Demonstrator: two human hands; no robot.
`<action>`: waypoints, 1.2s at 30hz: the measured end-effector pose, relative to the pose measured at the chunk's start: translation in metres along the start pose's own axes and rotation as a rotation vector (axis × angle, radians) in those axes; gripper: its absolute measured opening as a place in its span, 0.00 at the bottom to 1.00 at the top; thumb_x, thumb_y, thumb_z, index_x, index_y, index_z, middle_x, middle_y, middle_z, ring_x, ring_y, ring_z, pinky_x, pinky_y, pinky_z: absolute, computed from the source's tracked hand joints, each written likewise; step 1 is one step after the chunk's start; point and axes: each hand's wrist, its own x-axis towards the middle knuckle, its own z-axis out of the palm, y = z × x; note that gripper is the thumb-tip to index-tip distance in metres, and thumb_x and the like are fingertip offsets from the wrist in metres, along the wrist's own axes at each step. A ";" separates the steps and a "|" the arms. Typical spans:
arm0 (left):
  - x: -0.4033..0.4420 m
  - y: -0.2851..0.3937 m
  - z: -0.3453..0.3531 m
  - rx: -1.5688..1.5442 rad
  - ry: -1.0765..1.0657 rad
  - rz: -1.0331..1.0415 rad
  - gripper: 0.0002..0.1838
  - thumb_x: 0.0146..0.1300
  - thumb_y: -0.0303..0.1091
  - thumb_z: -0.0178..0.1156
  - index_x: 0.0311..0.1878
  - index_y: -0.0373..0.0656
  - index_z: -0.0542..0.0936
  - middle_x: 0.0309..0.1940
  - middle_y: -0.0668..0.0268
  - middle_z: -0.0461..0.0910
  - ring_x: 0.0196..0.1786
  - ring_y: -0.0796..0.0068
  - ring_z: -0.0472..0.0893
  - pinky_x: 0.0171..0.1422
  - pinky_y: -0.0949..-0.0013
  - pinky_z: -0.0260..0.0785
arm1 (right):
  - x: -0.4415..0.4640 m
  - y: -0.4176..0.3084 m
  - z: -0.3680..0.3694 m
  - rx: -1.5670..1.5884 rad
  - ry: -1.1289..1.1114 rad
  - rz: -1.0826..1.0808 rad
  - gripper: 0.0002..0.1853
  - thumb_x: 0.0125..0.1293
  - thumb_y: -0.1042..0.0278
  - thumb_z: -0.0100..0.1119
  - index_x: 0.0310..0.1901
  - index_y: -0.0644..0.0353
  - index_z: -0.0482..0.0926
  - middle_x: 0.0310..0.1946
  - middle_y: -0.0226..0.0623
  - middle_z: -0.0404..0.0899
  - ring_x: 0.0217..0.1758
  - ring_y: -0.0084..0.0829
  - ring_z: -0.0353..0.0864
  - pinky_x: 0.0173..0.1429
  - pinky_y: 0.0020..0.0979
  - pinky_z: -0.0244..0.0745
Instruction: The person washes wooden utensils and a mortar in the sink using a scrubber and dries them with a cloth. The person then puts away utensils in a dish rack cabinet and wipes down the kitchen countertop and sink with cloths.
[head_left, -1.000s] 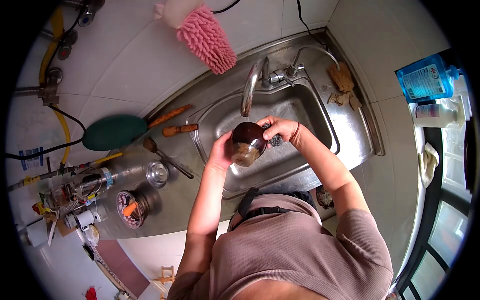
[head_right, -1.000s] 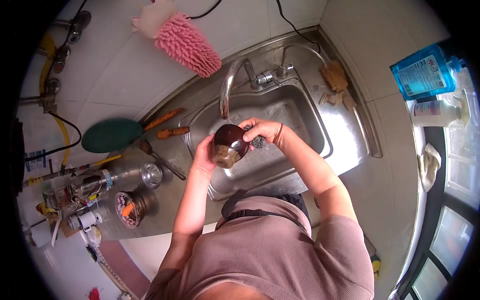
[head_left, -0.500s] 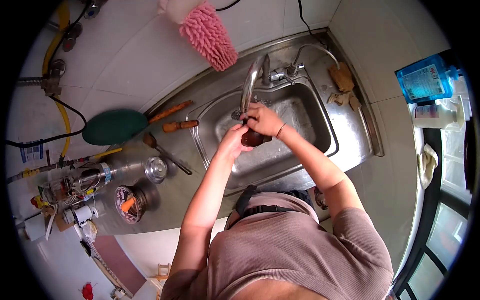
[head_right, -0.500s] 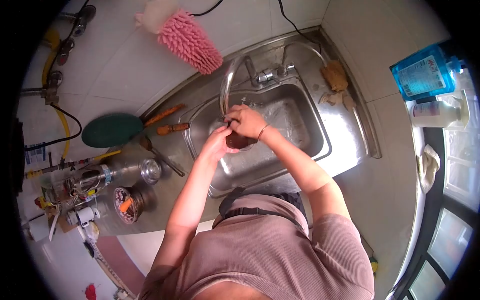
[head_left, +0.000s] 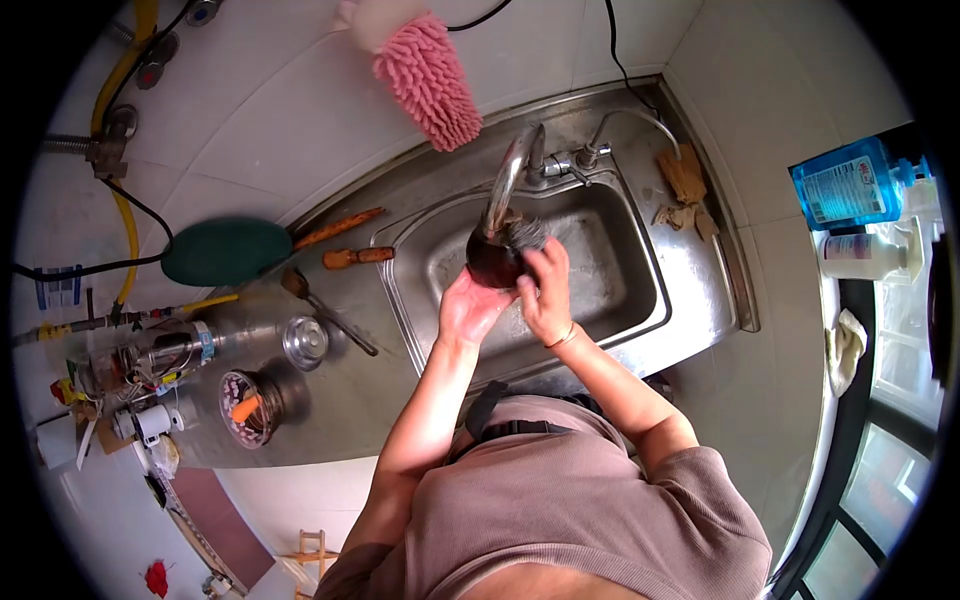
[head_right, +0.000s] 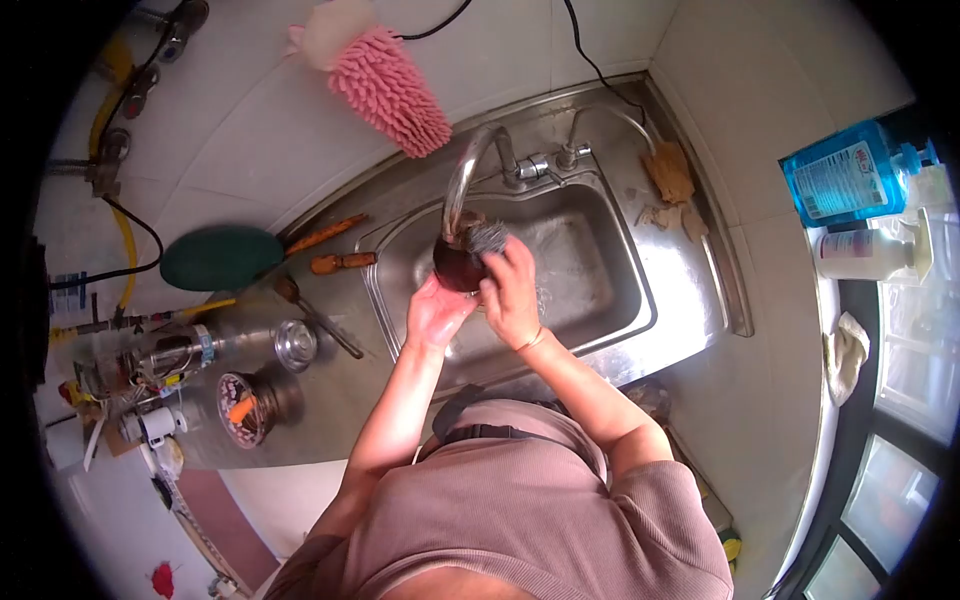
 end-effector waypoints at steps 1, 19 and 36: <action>-0.002 -0.001 -0.001 -0.002 0.001 0.004 0.22 0.70 0.40 0.33 0.62 0.42 0.65 0.61 0.57 0.66 0.65 0.57 0.64 0.65 0.48 0.60 | 0.000 0.003 0.002 0.003 0.051 0.135 0.20 0.55 0.76 0.50 0.52 0.62 0.68 0.54 0.51 0.66 0.59 0.52 0.65 0.64 0.43 0.58; 0.010 0.042 -0.036 0.539 0.209 -0.305 0.25 0.69 0.54 0.35 0.57 0.48 0.70 0.50 0.59 0.76 0.47 0.54 0.79 0.37 0.45 0.73 | 0.044 0.063 0.012 0.914 -0.782 1.343 0.21 0.64 0.55 0.54 0.50 0.64 0.74 0.44 0.36 0.79 0.45 0.27 0.79 0.52 0.31 0.74; 0.011 0.029 -0.003 0.317 0.186 -0.116 0.33 0.63 0.63 0.38 0.57 0.45 0.71 0.54 0.63 0.75 0.57 0.64 0.73 0.59 0.50 0.65 | 0.028 0.010 -0.005 0.243 -0.736 0.116 0.16 0.47 0.66 0.66 0.36 0.65 0.77 0.34 0.39 0.78 0.40 0.35 0.77 0.50 0.34 0.69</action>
